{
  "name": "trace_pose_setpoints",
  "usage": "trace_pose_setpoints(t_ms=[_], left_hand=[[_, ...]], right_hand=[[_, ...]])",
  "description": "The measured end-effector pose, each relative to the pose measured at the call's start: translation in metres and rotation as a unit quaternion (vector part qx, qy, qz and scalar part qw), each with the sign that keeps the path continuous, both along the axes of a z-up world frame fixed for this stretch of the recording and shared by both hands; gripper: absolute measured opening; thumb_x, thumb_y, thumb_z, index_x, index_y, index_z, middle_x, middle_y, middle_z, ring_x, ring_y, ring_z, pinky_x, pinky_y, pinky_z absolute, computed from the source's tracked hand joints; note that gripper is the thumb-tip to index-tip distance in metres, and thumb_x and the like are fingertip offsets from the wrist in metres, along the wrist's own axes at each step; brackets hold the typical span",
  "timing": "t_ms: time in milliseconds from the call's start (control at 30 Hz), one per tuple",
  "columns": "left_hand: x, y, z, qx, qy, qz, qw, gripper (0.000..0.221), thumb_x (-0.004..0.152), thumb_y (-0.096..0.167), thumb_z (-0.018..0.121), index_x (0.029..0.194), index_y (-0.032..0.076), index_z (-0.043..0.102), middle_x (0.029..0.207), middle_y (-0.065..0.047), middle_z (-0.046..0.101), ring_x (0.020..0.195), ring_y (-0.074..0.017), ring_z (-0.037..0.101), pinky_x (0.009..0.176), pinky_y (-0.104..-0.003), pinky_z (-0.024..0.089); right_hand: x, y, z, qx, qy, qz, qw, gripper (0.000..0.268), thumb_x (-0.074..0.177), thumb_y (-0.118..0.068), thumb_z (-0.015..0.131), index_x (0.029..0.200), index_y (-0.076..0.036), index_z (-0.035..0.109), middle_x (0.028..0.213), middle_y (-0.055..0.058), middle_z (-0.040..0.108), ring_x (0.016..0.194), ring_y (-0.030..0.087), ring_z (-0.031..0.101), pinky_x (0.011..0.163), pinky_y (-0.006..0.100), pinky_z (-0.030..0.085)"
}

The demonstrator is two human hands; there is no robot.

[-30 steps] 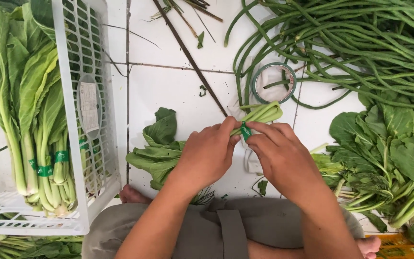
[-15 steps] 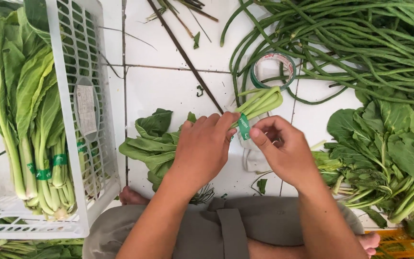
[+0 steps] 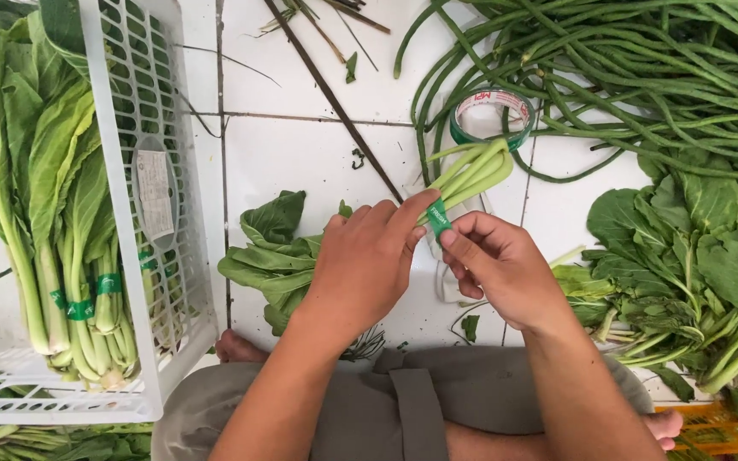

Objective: Gathering stalks of leafy green vegetables into bunches and securing them with green adhesive tape.

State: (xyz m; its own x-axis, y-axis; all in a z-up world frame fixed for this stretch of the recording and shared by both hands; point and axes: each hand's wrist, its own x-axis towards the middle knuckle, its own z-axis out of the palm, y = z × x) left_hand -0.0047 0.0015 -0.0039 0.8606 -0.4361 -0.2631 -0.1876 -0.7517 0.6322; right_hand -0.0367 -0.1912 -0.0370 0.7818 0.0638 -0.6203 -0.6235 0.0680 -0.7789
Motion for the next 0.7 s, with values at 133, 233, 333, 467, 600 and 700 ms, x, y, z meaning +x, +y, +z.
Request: trace_pose_setpoints(t_ms=[133,233,333,467,600,700], left_hand=[[-0.002,0.000,0.001,-0.063,-0.040,0.026,0.997,0.035,0.108,0.022,0.045,0.143,0.018,0.051,0.081,-0.012,0.065,0.076,-0.0341,0.068,0.070,-0.044,0.048],[-0.003,-0.001,0.000,-0.121,-0.070,0.039,0.989,0.031,0.108,0.022,0.046,0.137,0.016,0.055,0.081,-0.012,0.064,0.075,-0.0345,0.067,0.066,-0.044,0.050],[-0.004,-0.003,0.003,-0.177,-0.068,0.045,0.981,0.028,0.108,0.021,0.046,0.134,0.013,0.056,0.086,-0.013,0.066,0.079,-0.0364,0.068,0.066,-0.046,0.053],[-0.007,-0.003,0.009,-0.249,0.024,0.062,0.966,0.027,0.107,0.021,0.047,0.130,0.010,0.054,0.088,-0.018,0.069,0.078,-0.0390,0.070,0.065,-0.048,0.055],[-0.002,-0.001,0.015,-0.298,0.093,0.053,0.948,0.023,0.107,0.019,0.045,0.126,0.009,0.054,0.069,-0.013,0.060,0.059,-0.0290,0.063,0.057,-0.041,0.052],[-0.002,0.000,0.014,-0.343,0.139,0.061,0.927,0.022,0.107,0.019,0.044,0.124,0.008,0.054,0.066,-0.009,0.060,0.058,-0.0207,0.058,0.057,-0.036,0.050]], right_hand=[[0.000,0.000,0.001,0.010,0.003,0.013,1.000,0.018,0.102,-0.012,0.063,0.090,0.002,0.064,0.068,0.011,0.051,0.059,0.016,0.048,0.037,0.025,0.039],[-0.001,-0.003,0.000,0.010,-0.005,0.019,1.000,0.019,0.102,-0.012,0.063,0.091,0.003,0.064,0.067,0.011,0.050,0.058,0.016,0.048,0.037,0.024,0.039],[0.000,-0.003,0.000,-0.001,-0.024,0.025,0.999,0.019,0.103,-0.012,0.061,0.092,0.004,0.064,0.064,0.011,0.048,0.053,0.015,0.045,0.036,0.025,0.039],[0.000,-0.001,0.004,-0.015,-0.044,0.011,0.999,0.020,0.103,-0.012,0.061,0.091,0.003,0.061,0.061,0.012,0.048,0.049,0.015,0.045,0.036,0.026,0.039],[-0.005,-0.002,-0.003,-0.012,-0.048,-0.005,0.999,0.018,0.103,-0.010,0.060,0.092,0.004,0.064,0.064,0.012,0.051,0.053,0.017,0.051,0.036,0.027,0.042],[-0.007,-0.003,-0.004,0.008,-0.058,-0.011,0.998,0.017,0.102,-0.008,0.061,0.092,0.004,0.065,0.065,0.012,0.052,0.056,0.018,0.055,0.036,0.026,0.044]])
